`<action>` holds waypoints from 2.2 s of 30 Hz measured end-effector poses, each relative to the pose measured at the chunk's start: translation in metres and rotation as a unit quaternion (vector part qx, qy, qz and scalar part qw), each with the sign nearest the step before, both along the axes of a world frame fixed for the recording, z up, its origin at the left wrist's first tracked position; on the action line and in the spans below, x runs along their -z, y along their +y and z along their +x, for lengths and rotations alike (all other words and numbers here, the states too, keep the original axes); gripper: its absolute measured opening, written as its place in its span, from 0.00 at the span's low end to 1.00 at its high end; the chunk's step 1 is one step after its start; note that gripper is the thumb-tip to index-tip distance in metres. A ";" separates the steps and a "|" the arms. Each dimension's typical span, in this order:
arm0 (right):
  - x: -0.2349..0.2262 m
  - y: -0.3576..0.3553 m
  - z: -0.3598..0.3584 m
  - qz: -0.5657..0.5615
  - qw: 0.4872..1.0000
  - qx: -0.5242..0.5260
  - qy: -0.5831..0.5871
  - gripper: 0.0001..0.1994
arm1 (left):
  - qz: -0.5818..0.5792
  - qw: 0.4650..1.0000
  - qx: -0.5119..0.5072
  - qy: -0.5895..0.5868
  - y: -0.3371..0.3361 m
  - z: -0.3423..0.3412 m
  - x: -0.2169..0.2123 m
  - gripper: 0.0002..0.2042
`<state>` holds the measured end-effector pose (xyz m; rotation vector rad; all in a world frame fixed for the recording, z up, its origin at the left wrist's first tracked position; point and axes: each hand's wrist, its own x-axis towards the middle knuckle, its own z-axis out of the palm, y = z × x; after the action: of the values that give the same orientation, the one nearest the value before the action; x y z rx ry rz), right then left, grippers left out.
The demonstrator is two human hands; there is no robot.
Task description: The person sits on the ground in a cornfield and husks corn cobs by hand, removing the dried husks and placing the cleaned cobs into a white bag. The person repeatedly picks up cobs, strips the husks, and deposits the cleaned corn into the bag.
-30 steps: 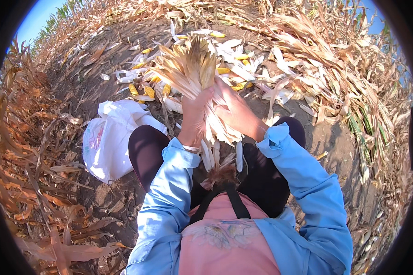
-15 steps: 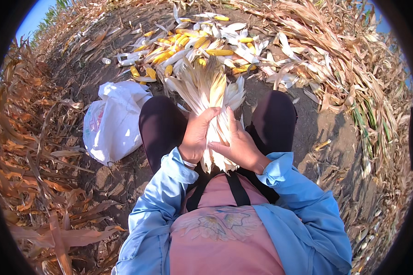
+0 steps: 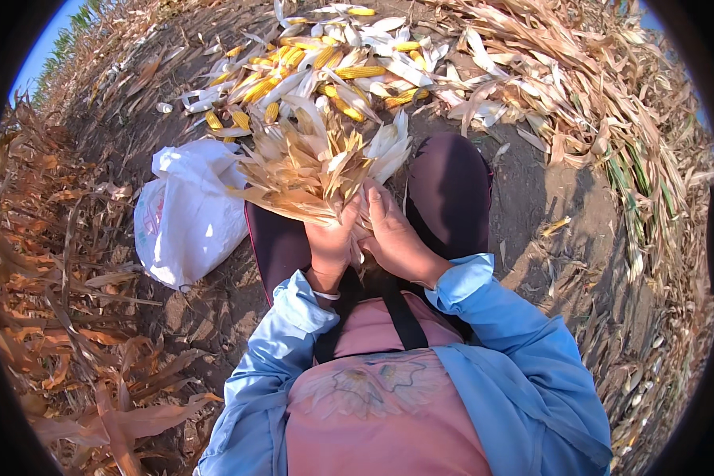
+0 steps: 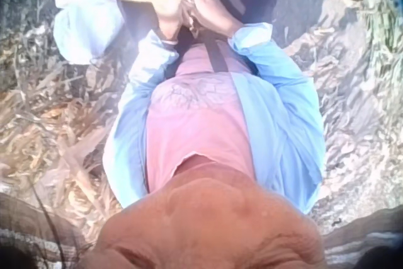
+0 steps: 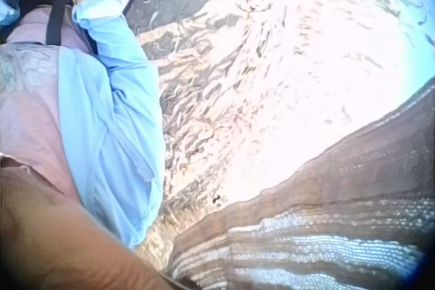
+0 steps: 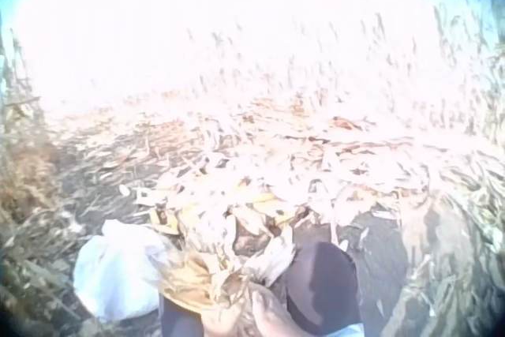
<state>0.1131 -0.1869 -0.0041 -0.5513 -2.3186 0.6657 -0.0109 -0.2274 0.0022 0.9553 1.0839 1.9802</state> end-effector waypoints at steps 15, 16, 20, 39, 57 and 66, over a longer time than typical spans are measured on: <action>-0.043 -0.010 0.018 -0.275 0.958 -0.084 -0.001 0.50 | -0.087 0.916 -0.127 0.371 -0.028 0.010 0.000 0.15; -0.045 -0.011 0.017 -0.264 0.961 -0.081 0.008 0.51 | -0.102 0.914 -0.123 0.373 -0.030 0.010 -0.002 0.15; -0.042 -0.013 0.011 -0.229 0.969 -0.083 0.038 0.55 | -0.158 0.960 -0.033 0.230 -0.040 0.014 -0.030 0.15; -0.036 0.017 -0.008 -0.209 0.974 -0.065 0.054 0.37 | -0.085 0.926 0.263 0.258 -0.003 -0.050 -0.034 0.32; -0.051 0.072 -0.016 -0.119 0.986 -0.108 -0.041 0.20 | 0.049 0.922 0.348 0.161 0.042 -0.060 -0.050 0.17; -0.049 0.097 -0.030 -0.111 0.973 -0.177 -0.093 0.23 | 0.103 0.908 0.351 0.202 0.077 -0.076 -0.063 0.08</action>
<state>0.0833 -0.0896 0.0454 -0.3084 -2.5636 1.0932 -0.0871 -0.1503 0.0652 1.6486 0.5905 1.3355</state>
